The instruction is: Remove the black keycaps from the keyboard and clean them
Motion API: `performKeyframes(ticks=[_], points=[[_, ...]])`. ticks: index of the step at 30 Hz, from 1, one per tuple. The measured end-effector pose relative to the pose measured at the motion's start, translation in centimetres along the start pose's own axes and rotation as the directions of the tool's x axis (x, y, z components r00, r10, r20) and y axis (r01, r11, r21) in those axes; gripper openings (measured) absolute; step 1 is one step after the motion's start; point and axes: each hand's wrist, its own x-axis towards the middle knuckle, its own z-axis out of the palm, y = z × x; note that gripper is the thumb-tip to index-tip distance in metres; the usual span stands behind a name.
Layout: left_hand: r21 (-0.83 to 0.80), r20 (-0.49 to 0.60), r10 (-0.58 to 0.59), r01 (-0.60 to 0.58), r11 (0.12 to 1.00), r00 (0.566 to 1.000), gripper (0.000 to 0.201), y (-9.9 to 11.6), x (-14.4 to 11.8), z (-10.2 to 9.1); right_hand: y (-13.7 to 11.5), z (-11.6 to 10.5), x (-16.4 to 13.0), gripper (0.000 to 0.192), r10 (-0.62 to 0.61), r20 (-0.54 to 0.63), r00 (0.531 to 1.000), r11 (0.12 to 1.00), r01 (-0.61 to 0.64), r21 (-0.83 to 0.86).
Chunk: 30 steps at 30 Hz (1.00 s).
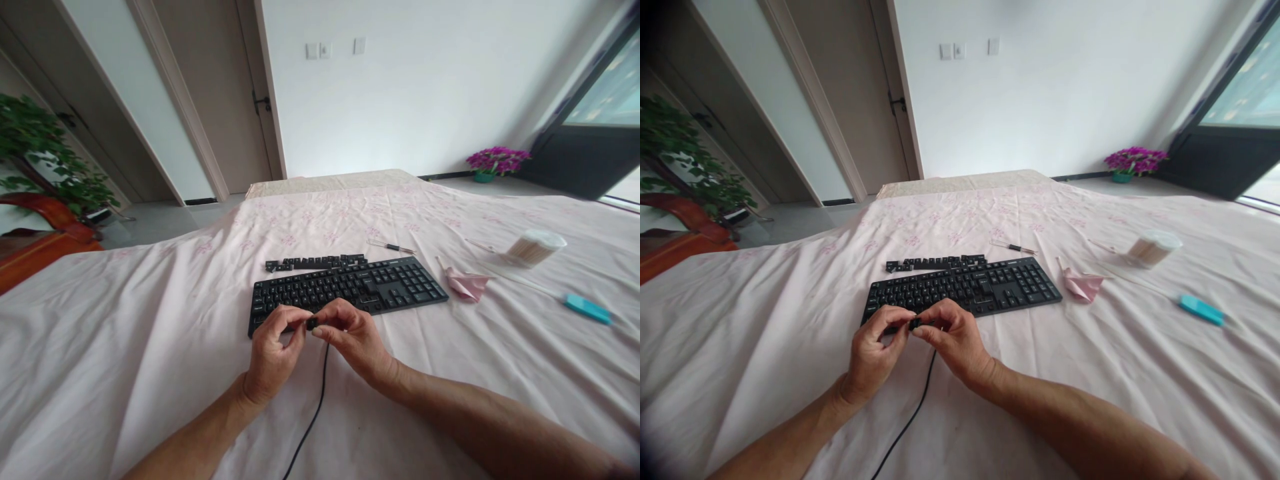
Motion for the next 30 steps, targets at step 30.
performKeyframes(ticks=[30], points=[[-0.153,0.057,-0.211,0.218,0.964,0.976,0.039,-0.8,-0.7,0.1,0.5,0.1,-0.2,0.02,0.155,0.063,0.986,0.954,-0.166,0.251]])
